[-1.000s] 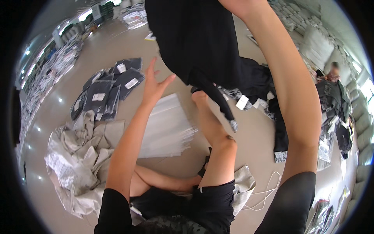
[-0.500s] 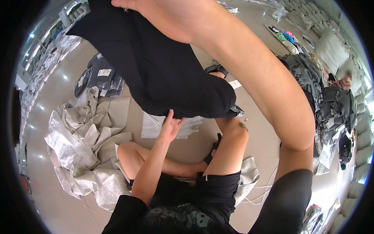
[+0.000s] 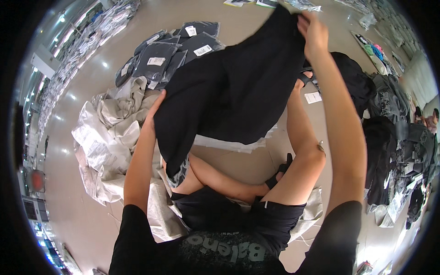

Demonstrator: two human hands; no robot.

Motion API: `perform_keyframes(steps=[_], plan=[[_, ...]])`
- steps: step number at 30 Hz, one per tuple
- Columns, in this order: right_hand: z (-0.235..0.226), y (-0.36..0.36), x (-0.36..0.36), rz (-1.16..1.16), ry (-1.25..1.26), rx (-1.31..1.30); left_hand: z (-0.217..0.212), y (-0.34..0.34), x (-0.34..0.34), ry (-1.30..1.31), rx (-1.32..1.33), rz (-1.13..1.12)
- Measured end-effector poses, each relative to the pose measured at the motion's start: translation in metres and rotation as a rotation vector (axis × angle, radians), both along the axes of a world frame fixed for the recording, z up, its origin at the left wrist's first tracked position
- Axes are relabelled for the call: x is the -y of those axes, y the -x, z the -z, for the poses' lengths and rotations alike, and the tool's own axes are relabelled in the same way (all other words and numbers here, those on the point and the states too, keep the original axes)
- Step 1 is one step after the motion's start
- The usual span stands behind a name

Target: The person sits on the floor and repeatedly folds black shirts, buttons them, and places them into clear plastic bags. The person handles the shirts one at a time, smoothing them out before folding and packaging them.

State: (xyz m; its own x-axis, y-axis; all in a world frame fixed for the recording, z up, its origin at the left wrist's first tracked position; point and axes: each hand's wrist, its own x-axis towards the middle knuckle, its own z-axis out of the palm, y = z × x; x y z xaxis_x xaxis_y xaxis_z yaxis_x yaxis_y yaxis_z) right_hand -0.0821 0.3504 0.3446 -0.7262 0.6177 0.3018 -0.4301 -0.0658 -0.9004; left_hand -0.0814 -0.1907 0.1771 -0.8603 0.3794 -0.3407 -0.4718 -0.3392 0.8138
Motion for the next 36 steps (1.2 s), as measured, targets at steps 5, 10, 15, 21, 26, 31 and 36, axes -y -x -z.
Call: perform_keyframes(steps=[5,10,15,21,26,31,36], plan=[[0.217,-0.035,-0.026,0.164,-1.303,0.298,0.11,0.019,0.004,0.952,-0.351,-0.082],[0.299,-0.114,0.11,-0.342,-0.938,0.415,0.104,-0.082,-0.079,1.401,-0.765,0.691],[0.327,-0.131,0.221,-0.208,-1.241,0.542,0.199,-0.079,-0.04,1.682,-0.791,0.949],[0.432,-0.128,0.197,-0.079,-1.519,0.678,0.1,-0.013,0.014,0.97,-0.522,0.154],[0.357,-0.144,0.159,-0.083,-1.063,0.542,-0.077,0.005,0.141,-0.131,-0.655,-0.7],[0.226,-0.199,0.155,-0.446,-0.539,0.25,-0.057,0.017,0.474,-0.198,-0.566,-0.918],[0.208,-0.252,0.088,-0.671,-0.63,0.353,0.027,-0.007,0.378,0.365,-0.181,-1.2]])
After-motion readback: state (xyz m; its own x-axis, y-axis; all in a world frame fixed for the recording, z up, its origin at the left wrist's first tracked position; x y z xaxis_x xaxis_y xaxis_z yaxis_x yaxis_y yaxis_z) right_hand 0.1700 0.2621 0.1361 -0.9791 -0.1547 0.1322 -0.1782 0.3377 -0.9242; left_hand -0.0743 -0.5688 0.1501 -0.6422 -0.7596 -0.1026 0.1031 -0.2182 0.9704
